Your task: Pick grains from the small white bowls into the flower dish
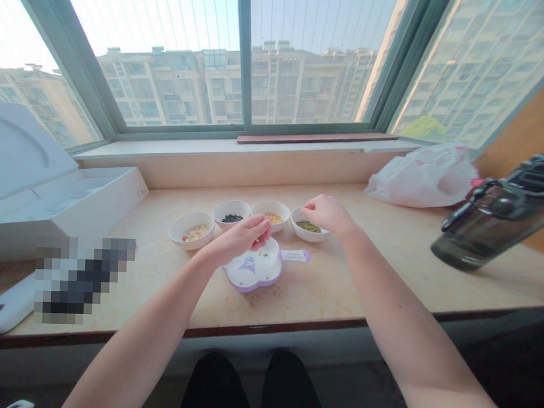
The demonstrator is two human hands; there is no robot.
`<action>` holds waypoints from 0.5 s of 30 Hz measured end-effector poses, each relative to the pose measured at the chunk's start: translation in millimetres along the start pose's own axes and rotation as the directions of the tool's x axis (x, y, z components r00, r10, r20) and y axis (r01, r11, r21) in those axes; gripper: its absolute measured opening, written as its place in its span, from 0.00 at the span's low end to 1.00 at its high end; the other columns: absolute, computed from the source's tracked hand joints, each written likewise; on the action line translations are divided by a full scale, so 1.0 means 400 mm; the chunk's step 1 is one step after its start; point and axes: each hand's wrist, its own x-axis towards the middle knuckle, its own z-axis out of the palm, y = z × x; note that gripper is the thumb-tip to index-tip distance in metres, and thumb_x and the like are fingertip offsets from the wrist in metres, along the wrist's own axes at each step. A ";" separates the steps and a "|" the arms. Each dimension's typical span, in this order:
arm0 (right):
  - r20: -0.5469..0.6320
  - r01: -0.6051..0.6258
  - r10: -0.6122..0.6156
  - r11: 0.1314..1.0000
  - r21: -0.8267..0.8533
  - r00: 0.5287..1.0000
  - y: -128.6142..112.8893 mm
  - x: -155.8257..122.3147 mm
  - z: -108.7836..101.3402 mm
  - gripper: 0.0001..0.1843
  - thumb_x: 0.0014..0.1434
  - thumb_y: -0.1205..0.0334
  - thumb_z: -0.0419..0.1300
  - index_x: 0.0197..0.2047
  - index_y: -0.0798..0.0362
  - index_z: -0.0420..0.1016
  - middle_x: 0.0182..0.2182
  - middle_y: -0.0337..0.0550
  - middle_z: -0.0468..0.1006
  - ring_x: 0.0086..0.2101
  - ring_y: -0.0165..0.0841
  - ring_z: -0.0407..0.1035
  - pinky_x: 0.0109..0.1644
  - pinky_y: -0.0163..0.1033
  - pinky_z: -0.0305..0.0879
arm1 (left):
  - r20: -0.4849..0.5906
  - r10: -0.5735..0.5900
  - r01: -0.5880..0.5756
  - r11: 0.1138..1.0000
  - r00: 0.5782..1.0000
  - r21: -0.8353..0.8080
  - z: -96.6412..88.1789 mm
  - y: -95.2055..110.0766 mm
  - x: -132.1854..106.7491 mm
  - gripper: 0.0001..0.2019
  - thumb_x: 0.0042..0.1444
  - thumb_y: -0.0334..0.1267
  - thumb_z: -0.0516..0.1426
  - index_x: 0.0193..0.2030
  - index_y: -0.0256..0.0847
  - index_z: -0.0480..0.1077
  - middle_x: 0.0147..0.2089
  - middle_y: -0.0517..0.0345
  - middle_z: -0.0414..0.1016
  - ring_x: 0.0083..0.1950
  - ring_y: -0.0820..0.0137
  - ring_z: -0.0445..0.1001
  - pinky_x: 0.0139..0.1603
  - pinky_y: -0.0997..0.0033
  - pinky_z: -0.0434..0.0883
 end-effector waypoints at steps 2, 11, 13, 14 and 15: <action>-0.008 0.062 -0.062 0.986 0.154 0.998 -0.017 -0.006 -0.001 0.09 0.59 0.61 0.63 0.34 0.53 0.85 0.33 0.49 0.84 0.35 0.40 0.75 0.39 0.42 0.64 | -0.015 -0.005 0.003 0.994 1.000 -0.105 0.000 -0.001 -0.002 0.19 0.69 0.51 0.49 0.33 0.40 0.62 0.29 0.62 0.61 0.27 0.77 0.55 0.28 0.73 0.54; 0.163 0.131 -0.430 0.577 0.806 0.888 -0.101 -0.063 0.015 0.21 0.54 0.46 0.71 0.44 0.51 0.78 0.31 0.38 0.78 0.30 0.31 0.72 0.29 0.34 0.61 | -0.037 -0.025 0.014 0.956 0.999 -0.293 0.000 0.001 0.001 0.19 0.64 0.53 0.58 0.34 0.40 0.61 0.31 0.63 0.60 0.27 0.79 0.56 0.27 0.75 0.54; 0.177 0.104 -0.433 0.551 0.828 0.884 -0.112 -0.071 0.022 0.22 0.51 0.47 0.73 0.42 0.51 0.76 0.29 0.36 0.75 0.27 0.30 0.70 0.28 0.34 0.61 | -0.046 -0.015 0.001 0.953 0.999 -0.302 0.002 -0.001 0.003 0.18 0.63 0.53 0.58 0.35 0.40 0.62 0.31 0.64 0.60 0.27 0.80 0.55 0.27 0.75 0.53; 0.175 0.096 -0.427 0.542 0.835 0.887 -0.118 -0.075 0.025 0.22 0.50 0.47 0.74 0.41 0.51 0.76 0.28 0.35 0.75 0.26 0.29 0.69 0.28 0.34 0.62 | -0.055 -0.011 -0.006 0.952 0.998 -0.305 0.003 -0.003 0.005 0.18 0.63 0.53 0.59 0.36 0.40 0.62 0.31 0.65 0.59 0.27 0.80 0.55 0.26 0.76 0.52; 0.172 0.090 -0.418 0.536 0.840 0.892 -0.125 -0.077 0.028 0.22 0.49 0.47 0.74 0.40 0.51 0.76 0.28 0.35 0.75 0.26 0.29 0.69 0.28 0.34 0.62 | -0.071 -0.012 -0.010 0.953 0.997 -0.303 0.005 -0.004 0.007 0.18 0.62 0.53 0.60 0.36 0.40 0.62 0.30 0.65 0.59 0.26 0.80 0.55 0.26 0.76 0.51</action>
